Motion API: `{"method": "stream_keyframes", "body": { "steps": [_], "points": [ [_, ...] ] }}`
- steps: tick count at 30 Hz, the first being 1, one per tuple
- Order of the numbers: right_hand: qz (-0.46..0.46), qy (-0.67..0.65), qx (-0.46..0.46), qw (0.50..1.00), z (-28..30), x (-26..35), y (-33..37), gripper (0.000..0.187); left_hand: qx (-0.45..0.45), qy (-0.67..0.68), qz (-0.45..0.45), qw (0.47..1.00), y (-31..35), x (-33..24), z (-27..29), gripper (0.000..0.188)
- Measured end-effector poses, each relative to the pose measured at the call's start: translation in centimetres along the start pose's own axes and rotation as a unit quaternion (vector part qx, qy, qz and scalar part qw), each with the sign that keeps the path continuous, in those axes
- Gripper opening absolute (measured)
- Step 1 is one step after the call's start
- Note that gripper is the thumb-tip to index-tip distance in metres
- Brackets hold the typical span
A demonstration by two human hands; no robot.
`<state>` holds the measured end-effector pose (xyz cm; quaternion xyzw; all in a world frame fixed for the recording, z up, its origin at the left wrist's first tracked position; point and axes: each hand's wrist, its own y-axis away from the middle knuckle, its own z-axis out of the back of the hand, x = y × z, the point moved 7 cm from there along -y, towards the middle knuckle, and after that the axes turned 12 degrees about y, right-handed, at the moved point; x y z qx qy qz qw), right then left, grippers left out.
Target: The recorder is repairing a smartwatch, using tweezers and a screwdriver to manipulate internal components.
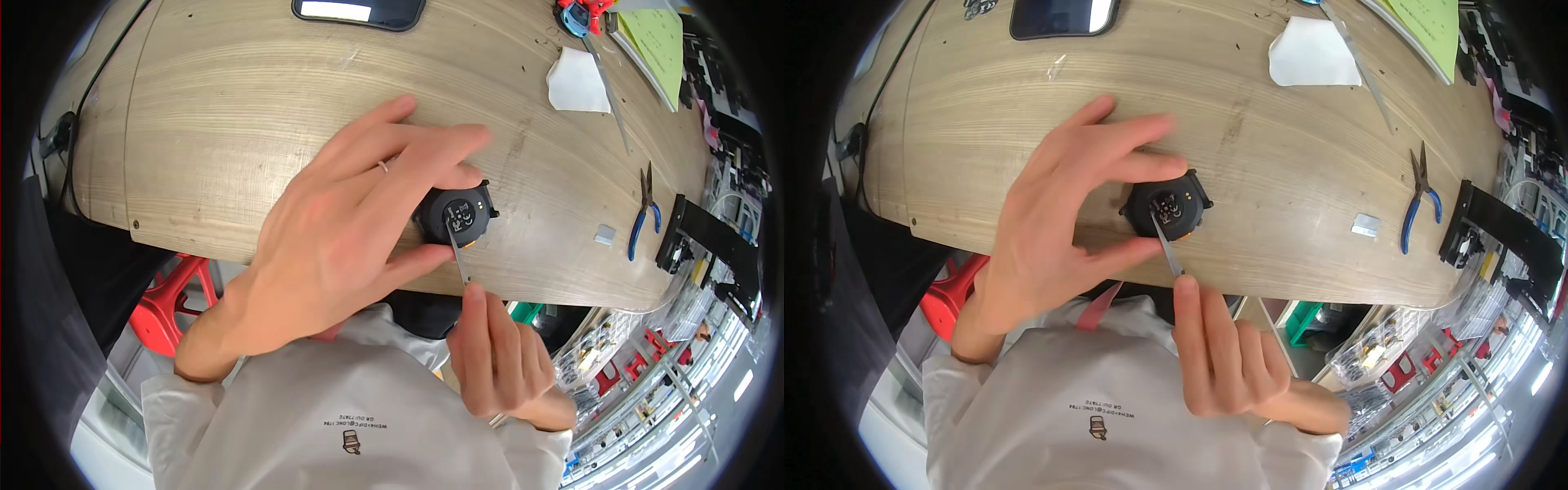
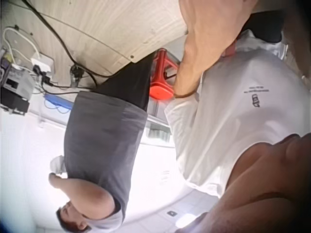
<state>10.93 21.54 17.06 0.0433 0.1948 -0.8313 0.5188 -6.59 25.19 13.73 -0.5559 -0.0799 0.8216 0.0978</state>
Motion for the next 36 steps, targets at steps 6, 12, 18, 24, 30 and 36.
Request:
{"method": "stream_keyframes", "body": {
  "steps": [6, 12, 18, 24, 30, 36],
  "points": [
    [-0.12, -0.012, -0.053, 0.991, -0.9, 0.3, 0.9, 0.039, -0.023, -0.005, 0.006, 1.0, 0.2, -0.3, -0.1, 0.079],
    [-0.142, -0.051, -0.043, 0.988, -1.4, -0.1, 1.9, 0.042, 0.112, -0.063, -0.002, 0.992, -1.1, -1.0, 0.5, 0.082],
    [-0.175, -0.124, 0.028, 0.976, -1.0, -1.4, 2.2, 0.047, 0.224, 0.009, -0.098, 0.97, -4.2, 0.0, -0.6, 0.072],
    [-0.162, -0.077, -0.039, 0.983, -0.7, -1.6, 2.8, 0.047, 0.227, -0.018, -0.069, 0.971, -4.6, -0.4, -1.3, 0.057],
    [-0.191, -0.091, -0.019, 0.977, -1.3, -0.7, 3.9, 0.052, 0.176, -0.013, -0.029, 0.984, -3.5, -0.7, -1.7, 0.056],
    [-0.216, -0.101, -0.039, 0.97, -1.7, -0.2, 4.3, 0.049, 0.134, -0.025, -0.022, 0.99, -2.9, -1.0, -1.7, 0.06]
  ]
}}
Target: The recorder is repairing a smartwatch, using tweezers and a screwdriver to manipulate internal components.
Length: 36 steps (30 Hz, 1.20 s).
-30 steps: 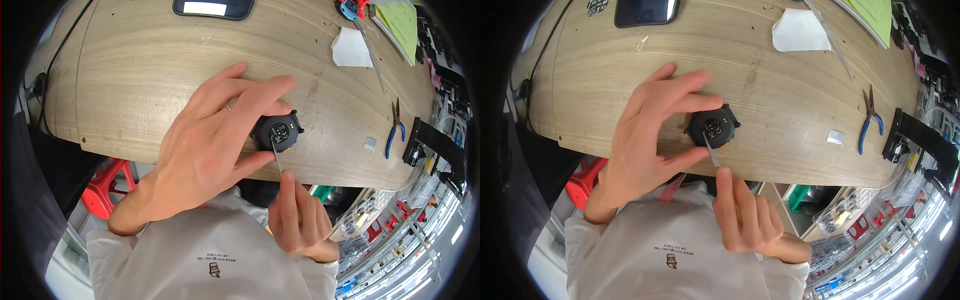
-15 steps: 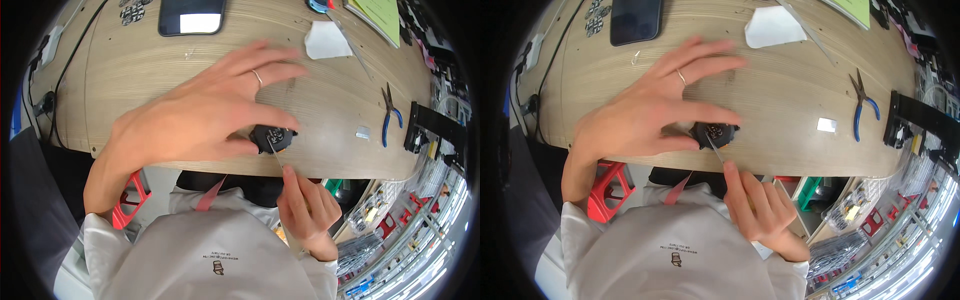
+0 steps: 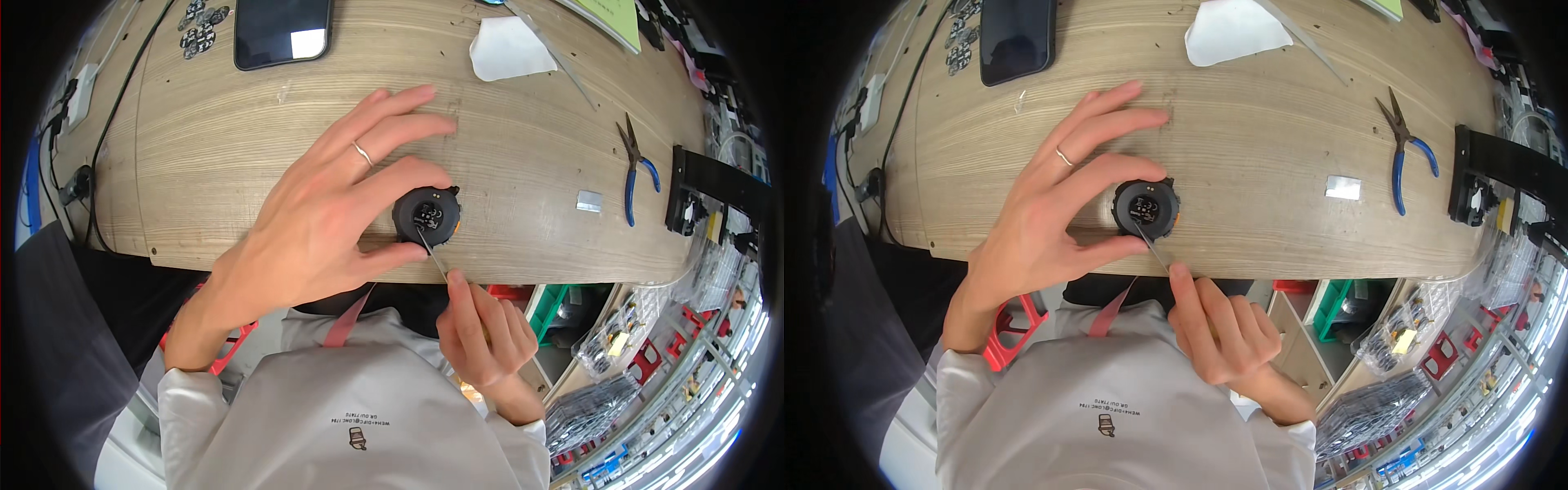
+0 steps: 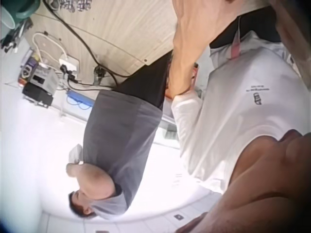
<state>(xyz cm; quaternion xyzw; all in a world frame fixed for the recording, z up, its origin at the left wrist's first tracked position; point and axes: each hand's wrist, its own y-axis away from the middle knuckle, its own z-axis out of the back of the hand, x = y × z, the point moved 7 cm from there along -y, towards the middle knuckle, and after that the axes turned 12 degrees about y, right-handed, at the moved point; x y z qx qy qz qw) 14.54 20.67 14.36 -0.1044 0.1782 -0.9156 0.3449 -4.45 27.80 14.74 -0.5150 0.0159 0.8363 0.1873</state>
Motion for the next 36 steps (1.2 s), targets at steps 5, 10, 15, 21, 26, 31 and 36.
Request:
{"method": "stream_keyframes", "body": {
  "steps": [5, 10, 15, 21, 26, 31, 36],
  "points": [
    [-0.034, -0.016, 0.0, 0.999, -0.1, 0.1, 0.2, 0.049, 0.0, 0.002, 0.016, 1.0, 0.2, 0.0, -0.3, 0.06],
    [-0.043, -0.03, 0.021, 0.998, 0.6, -0.2, -0.6, 0.049, 0.021, 0.017, 0.001, 1.0, 0.2, -0.2, 0.1, 0.061],
    [-0.028, 0.009, 0.03, 0.999, 0.7, 0.1, -0.4, 0.05, -0.006, -0.008, -0.004, 1.0, 0.7, 0.2, 0.0, 0.063],
    [-0.02, 0.063, -0.035, 0.997, 0.4, 0.3, 0.4, 0.048, -0.057, -0.017, -0.015, 0.998, 1.3, 0.0, -0.5, 0.063],
    [-0.021, 0.084, -0.043, 0.995, -0.1, 1.0, 0.8, 0.046, -0.079, -0.027, -0.013, 0.996, 1.7, -0.1, -0.8, 0.064],
    [-0.035, 0.094, -0.037, 0.994, -0.4, 1.2, 0.9, 0.045, -0.098, -0.039, -0.009, 0.994, 1.9, -0.2, -1.1, 0.064],
    [-0.018, 0.12, -0.027, 0.992, -0.2, 1.5, 0.6, 0.041, -0.113, -0.044, -0.001, 0.993, 1.9, -0.4, -1.2, 0.064]
  ]
}}
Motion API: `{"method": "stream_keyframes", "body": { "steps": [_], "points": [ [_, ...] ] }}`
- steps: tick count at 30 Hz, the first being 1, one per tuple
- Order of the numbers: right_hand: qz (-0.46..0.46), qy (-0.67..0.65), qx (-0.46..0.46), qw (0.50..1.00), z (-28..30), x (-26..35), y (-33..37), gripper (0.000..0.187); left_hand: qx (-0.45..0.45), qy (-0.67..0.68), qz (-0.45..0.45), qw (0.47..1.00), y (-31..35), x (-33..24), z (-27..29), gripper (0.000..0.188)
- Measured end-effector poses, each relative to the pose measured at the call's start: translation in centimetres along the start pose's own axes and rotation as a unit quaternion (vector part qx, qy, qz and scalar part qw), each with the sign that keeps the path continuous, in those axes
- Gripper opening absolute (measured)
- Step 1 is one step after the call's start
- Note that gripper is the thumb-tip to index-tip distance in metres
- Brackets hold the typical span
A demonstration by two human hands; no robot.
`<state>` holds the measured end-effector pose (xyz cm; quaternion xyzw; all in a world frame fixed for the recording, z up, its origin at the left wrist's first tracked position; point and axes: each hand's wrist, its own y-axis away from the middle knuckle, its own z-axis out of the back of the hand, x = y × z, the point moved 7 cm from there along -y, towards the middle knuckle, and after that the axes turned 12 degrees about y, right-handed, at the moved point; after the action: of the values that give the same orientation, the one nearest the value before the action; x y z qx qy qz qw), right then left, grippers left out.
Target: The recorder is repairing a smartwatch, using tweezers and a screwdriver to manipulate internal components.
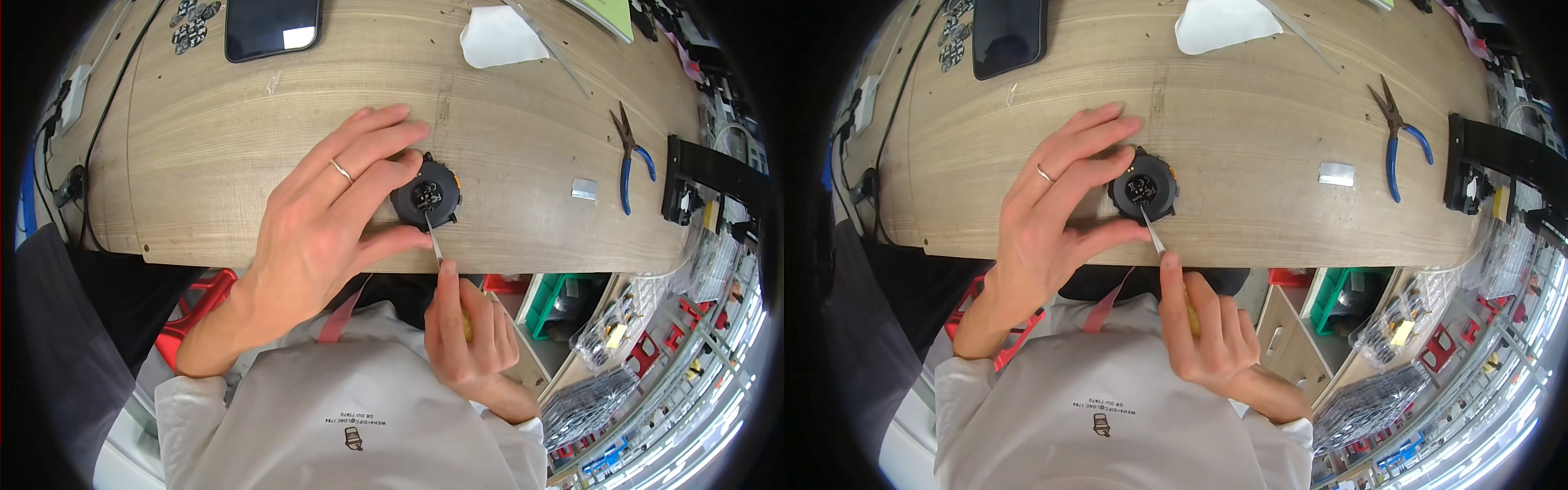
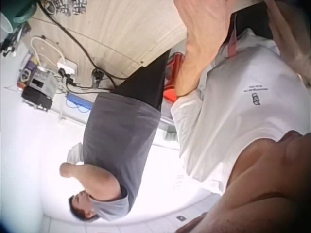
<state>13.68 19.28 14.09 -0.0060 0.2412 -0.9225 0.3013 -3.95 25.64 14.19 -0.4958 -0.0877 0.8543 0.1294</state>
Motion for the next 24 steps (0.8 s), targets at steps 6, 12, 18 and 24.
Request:
{"method": "stream_keyframes", "body": {
  "steps": [6, 12, 18, 24],
  "points": [
    [-0.013, 0.003, -0.023, 1.0, -0.5, 0.4, 0.5, 0.039, -0.004, 0.007, -0.005, 1.0, 0.2, 0.2, -0.2, 0.064],
    [-0.031, -0.042, 0.049, 0.997, -0.2, 0.6, 0.1, 0.04, -0.006, 0.022, 0.022, 0.999, 0.1, 0.4, -0.1, 0.061],
    [-0.04, -0.033, -0.013, 0.999, -0.9, 0.6, 0.6, 0.041, -0.006, 0.049, 0.036, 0.998, -0.2, 0.6, 0.2, 0.058],
    [-0.054, -0.048, -0.004, 0.997, -1.1, 0.7, 0.6, 0.041, -0.009, 0.043, 0.039, 0.998, -0.3, 0.5, 0.3, 0.057]
  ]
}}
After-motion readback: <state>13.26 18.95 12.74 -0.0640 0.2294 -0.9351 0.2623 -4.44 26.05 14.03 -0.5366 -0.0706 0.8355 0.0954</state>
